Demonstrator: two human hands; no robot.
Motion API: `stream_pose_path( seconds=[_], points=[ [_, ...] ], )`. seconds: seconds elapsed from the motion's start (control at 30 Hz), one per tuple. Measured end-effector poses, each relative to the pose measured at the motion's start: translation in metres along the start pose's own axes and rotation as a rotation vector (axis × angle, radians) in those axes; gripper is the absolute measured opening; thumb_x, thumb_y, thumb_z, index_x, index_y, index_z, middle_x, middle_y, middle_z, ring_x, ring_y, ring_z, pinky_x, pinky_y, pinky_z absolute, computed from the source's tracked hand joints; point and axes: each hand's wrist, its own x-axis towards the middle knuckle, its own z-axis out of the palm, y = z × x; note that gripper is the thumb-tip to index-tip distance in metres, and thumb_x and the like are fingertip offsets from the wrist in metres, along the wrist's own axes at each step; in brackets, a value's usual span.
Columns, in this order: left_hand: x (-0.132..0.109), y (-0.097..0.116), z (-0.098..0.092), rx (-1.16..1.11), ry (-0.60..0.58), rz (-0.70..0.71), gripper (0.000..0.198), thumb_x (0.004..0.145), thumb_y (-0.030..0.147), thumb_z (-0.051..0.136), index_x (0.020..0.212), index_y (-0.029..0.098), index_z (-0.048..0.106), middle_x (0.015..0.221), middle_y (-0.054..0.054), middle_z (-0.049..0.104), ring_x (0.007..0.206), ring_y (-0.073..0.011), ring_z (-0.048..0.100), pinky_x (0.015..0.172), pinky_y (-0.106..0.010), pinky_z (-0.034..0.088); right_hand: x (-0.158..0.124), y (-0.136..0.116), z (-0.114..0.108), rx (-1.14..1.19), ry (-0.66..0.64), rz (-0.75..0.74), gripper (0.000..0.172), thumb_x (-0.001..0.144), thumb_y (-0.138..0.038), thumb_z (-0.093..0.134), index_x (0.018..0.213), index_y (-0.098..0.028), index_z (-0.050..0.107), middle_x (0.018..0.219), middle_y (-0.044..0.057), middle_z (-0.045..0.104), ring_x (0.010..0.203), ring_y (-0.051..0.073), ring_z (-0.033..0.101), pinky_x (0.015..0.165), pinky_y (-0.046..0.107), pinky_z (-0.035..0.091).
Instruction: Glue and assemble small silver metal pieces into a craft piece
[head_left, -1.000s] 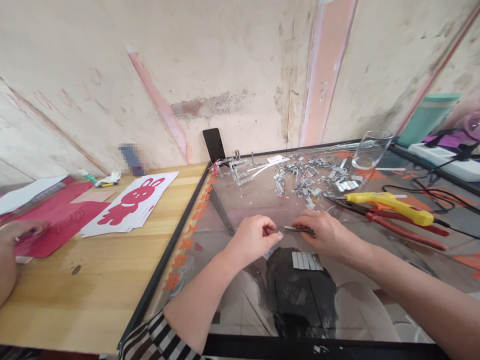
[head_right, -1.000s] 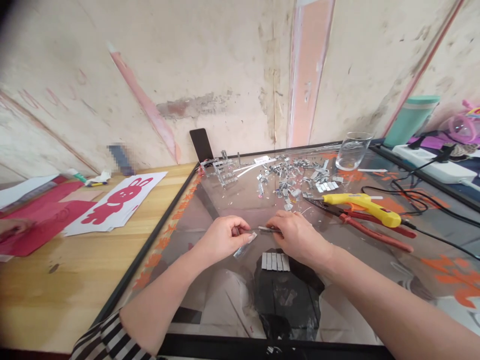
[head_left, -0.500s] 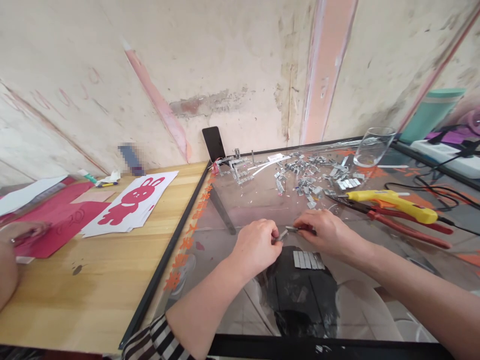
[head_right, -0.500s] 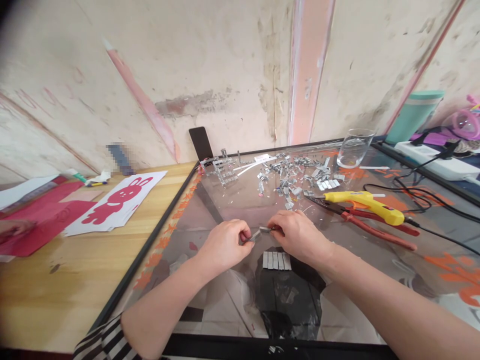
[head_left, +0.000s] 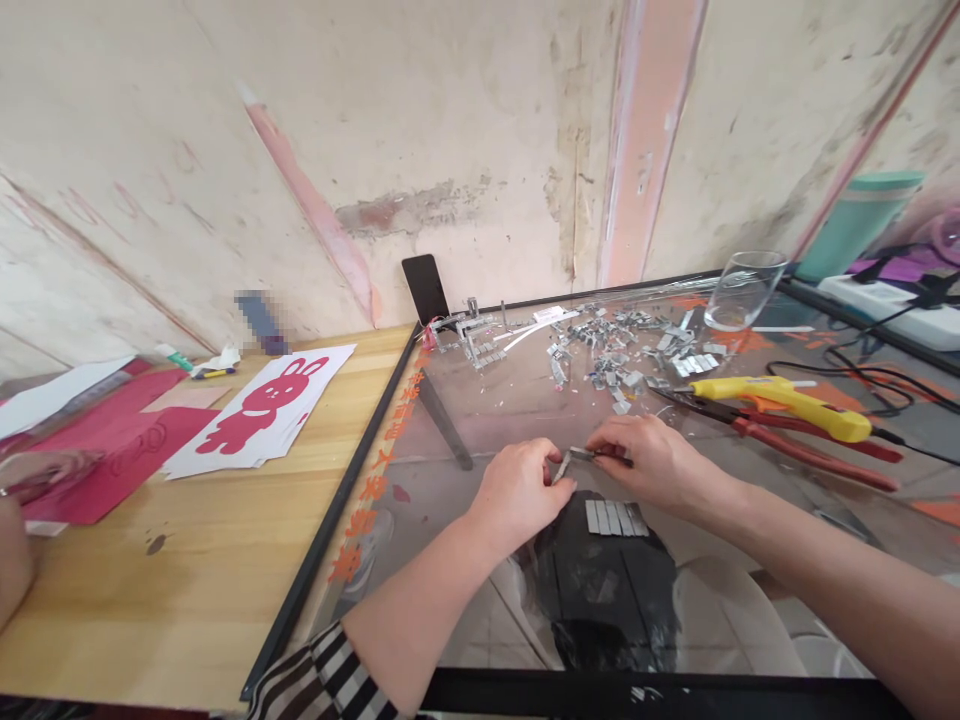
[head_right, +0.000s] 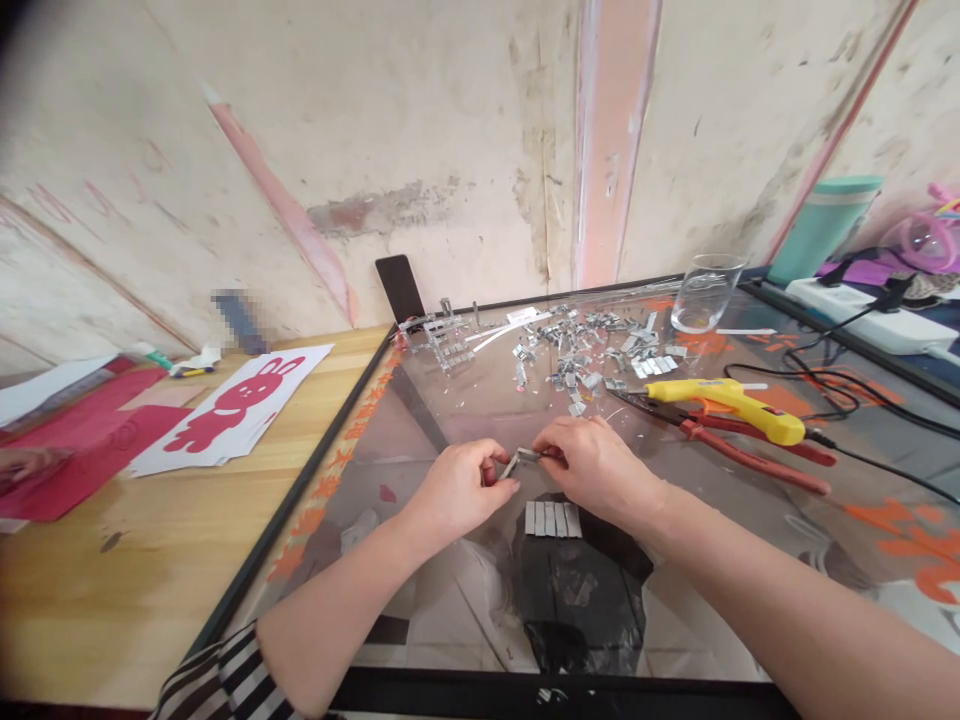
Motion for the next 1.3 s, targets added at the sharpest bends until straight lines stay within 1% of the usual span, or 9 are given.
stream_pose_path(
  seconds=[0.1,0.3,0.4,0.5,0.6,0.77,0.93,1.03,1.3],
  points=[
    [0.0003,-0.0001,0.0011,-0.039,0.003,0.006,0.015,0.073,0.029,0.063,0.083,0.019,0.068,0.063,-0.001,0.063,0.058,-0.0162,0.055,0.055,-0.026,0.036,0.0003,-0.0015,0.0005,-0.002,-0.010,0.001,0.018,0.075,-0.012,0.052,0.079,-0.021,0.067,0.071,0.001,0.066,0.063,0.015,0.059,0.060,0.025,0.039],
    [0.0013,-0.0012,0.0029,-0.129,0.004,-0.024,0.014,0.075,0.027,0.059,0.080,0.017,0.068,0.060,-0.001,0.063,0.052,-0.0138,0.053,0.052,-0.024,0.036,0.0009,-0.0011,0.0002,-0.015,-0.032,-0.034,0.018,0.077,-0.013,0.052,0.081,-0.021,0.067,0.073,0.001,0.068,0.064,0.015,0.059,0.061,0.026,0.038],
    [0.0017,-0.0012,0.0034,-0.179,-0.004,-0.046,0.016,0.076,0.028,0.058,0.080,0.016,0.068,0.060,-0.001,0.064,0.052,-0.0136,0.054,0.051,-0.024,0.036,0.0007,-0.0025,-0.0004,-0.037,-0.050,-0.023,0.018,0.078,-0.012,0.052,0.081,-0.021,0.067,0.076,0.001,0.068,0.066,0.015,0.060,0.066,0.028,0.038],
    [0.0019,-0.0011,0.0037,-0.208,0.001,-0.035,0.015,0.076,0.027,0.057,0.079,0.016,0.067,0.063,-0.003,0.065,0.054,-0.0140,0.055,0.052,-0.024,0.037,0.0004,-0.0042,-0.0003,-0.056,-0.051,-0.006,0.018,0.078,-0.012,0.052,0.081,-0.021,0.068,0.078,0.001,0.069,0.068,0.016,0.061,0.068,0.030,0.036],
    [0.0023,-0.0012,0.0043,-0.205,0.010,-0.019,0.013,0.077,0.025,0.057,0.078,0.016,0.066,0.064,-0.002,0.065,0.055,-0.0138,0.056,0.054,-0.024,0.038,0.0005,-0.0046,0.0001,-0.070,-0.052,-0.021,0.020,0.079,-0.012,0.051,0.083,-0.021,0.068,0.079,0.002,0.069,0.071,0.017,0.061,0.070,0.031,0.034],
    [0.0028,-0.0006,0.0047,-0.193,0.009,-0.033,0.012,0.076,0.021,0.058,0.085,0.016,0.064,0.061,0.000,0.062,0.052,-0.0127,0.055,0.053,-0.023,0.038,0.0007,-0.0049,-0.0008,-0.111,-0.059,-0.044,0.021,0.081,-0.012,0.050,0.085,-0.020,0.069,0.081,0.003,0.070,0.076,0.017,0.062,0.070,0.031,0.033],
    [0.0023,0.0008,0.0032,-0.183,0.018,-0.029,0.021,0.076,0.019,0.058,0.096,0.014,0.063,0.063,0.001,0.061,0.053,-0.0123,0.053,0.053,-0.023,0.038,0.0005,-0.0054,-0.0009,-0.135,-0.075,-0.042,0.020,0.081,-0.012,0.051,0.087,-0.020,0.068,0.082,0.004,0.071,0.078,0.019,0.063,0.072,0.032,0.033],
    [0.0019,0.0007,0.0033,-0.180,0.022,-0.011,0.024,0.076,0.018,0.058,0.100,0.014,0.064,0.065,0.001,0.061,0.053,-0.0118,0.051,0.053,-0.023,0.038,0.0003,-0.0041,-0.0001,-0.133,-0.064,-0.040,0.019,0.080,-0.013,0.052,0.087,-0.021,0.068,0.082,0.004,0.070,0.080,0.019,0.063,0.074,0.032,0.034],
    [0.0011,0.0008,0.0034,-0.170,-0.003,0.022,0.024,0.078,0.018,0.055,0.097,0.017,0.069,0.063,0.001,0.061,0.052,-0.0108,0.048,0.053,-0.022,0.035,0.0000,-0.0048,-0.0002,-0.103,-0.053,-0.037,0.019,0.079,-0.014,0.054,0.089,-0.021,0.068,0.083,0.004,0.071,0.082,0.020,0.063,0.075,0.033,0.036]
  ],
)
